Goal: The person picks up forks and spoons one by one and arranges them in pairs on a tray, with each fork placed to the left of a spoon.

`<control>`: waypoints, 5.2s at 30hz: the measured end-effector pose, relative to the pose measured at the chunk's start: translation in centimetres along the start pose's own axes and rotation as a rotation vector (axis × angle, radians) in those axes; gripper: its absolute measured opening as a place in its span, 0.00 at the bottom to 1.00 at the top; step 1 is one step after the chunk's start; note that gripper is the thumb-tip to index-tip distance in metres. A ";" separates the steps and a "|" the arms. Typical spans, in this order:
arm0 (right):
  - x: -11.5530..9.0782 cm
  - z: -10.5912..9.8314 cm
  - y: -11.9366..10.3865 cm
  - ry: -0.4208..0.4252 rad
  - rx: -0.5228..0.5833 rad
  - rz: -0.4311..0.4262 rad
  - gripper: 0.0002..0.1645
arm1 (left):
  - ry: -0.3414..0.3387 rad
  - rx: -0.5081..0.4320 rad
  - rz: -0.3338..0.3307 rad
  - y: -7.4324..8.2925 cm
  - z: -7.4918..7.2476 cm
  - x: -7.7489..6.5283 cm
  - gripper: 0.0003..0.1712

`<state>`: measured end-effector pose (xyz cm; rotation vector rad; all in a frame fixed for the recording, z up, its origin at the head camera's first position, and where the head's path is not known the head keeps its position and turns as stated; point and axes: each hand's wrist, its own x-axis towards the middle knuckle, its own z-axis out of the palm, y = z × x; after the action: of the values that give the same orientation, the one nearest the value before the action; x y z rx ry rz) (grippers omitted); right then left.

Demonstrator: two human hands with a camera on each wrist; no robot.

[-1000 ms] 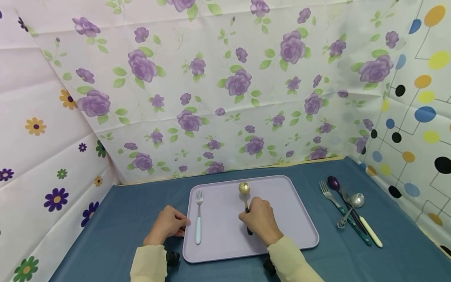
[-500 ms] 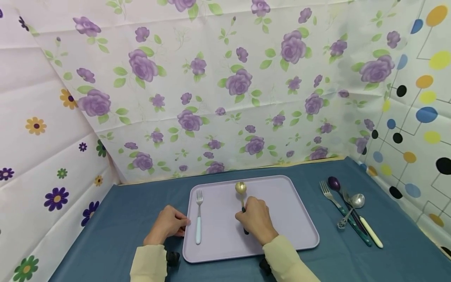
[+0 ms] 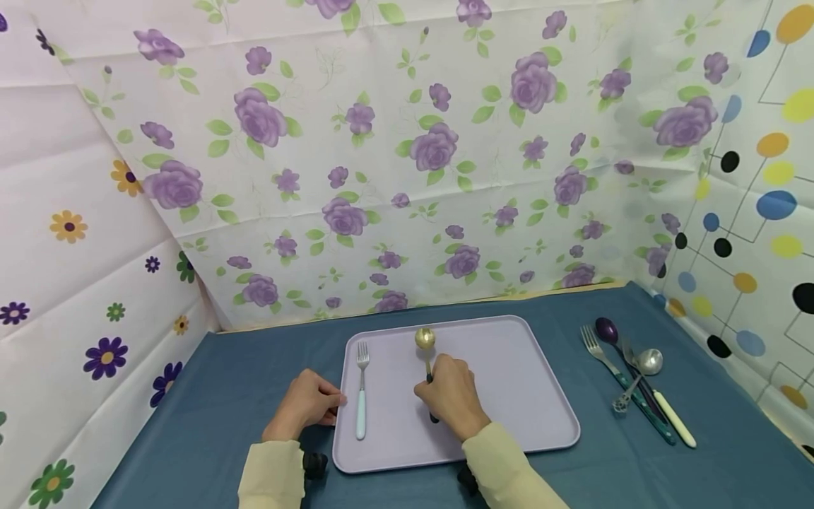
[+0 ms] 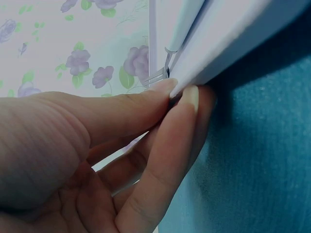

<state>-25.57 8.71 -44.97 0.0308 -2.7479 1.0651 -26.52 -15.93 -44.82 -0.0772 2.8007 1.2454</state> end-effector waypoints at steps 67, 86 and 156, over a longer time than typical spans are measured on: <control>-0.1 5.7 -4.4 -0.096 0.045 -0.080 0.18 | -0.007 0.004 -0.053 0.1 0.1 0.3 0.02; 0.2 6.1 -4.4 -0.114 0.045 -0.047 0.17 | -0.001 0.006 -0.054 0.3 0.1 0.3 0.03; -0.2 -3.9 4.1 0.043 -0.083 -0.115 0.12 | 0.007 0.027 -0.058 0.5 0.1 0.2 0.02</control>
<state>-25.10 14.35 -44.96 0.1509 -2.7126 0.9110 -26.74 -15.50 -44.58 -0.1611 2.7994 1.1961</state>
